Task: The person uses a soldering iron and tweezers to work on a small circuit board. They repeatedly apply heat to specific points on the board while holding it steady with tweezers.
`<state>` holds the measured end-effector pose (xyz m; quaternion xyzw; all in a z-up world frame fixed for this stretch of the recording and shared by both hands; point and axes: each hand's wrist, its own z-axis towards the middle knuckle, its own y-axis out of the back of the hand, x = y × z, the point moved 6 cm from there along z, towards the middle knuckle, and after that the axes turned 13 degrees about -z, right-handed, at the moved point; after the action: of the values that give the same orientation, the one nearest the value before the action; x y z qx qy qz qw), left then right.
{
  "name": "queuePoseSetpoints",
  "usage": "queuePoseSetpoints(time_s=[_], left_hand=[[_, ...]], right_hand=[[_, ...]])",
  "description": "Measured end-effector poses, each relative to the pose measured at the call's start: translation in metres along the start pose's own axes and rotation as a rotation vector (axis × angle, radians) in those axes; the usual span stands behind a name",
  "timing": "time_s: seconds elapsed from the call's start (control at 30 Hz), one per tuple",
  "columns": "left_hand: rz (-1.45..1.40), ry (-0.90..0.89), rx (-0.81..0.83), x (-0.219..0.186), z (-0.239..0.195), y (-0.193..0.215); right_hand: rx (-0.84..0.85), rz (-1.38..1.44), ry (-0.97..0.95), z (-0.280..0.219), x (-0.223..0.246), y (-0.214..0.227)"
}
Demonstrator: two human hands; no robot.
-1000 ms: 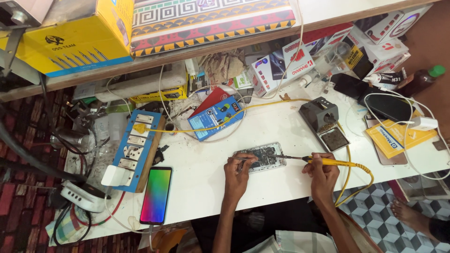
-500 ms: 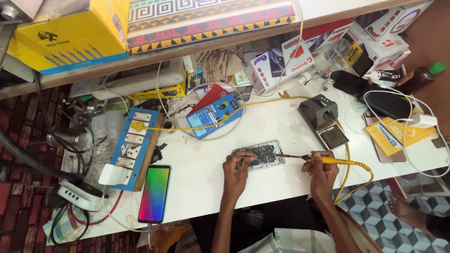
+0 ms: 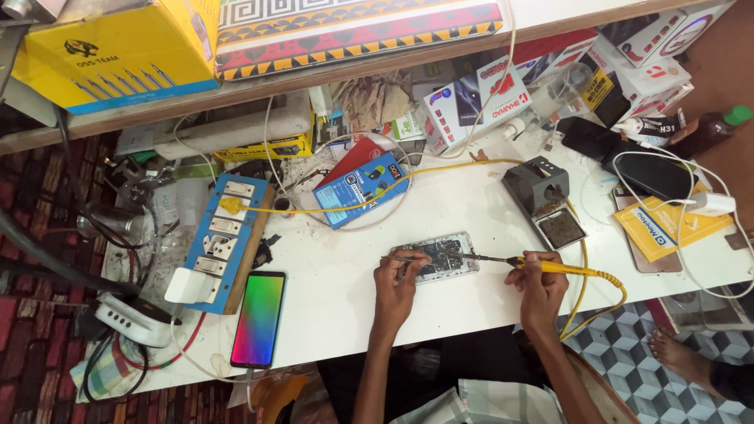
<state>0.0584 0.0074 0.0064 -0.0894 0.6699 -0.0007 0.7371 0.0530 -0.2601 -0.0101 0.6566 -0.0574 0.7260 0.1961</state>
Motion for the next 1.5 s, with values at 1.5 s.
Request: queuePoseSetpoints(time_s=[1.5], left_hand=[[-0.059,-0.053,0.003,0.002,-0.003,0.000]], right_hand=[[-0.008,-0.010,-0.099,0.000,-0.001,0.001]])
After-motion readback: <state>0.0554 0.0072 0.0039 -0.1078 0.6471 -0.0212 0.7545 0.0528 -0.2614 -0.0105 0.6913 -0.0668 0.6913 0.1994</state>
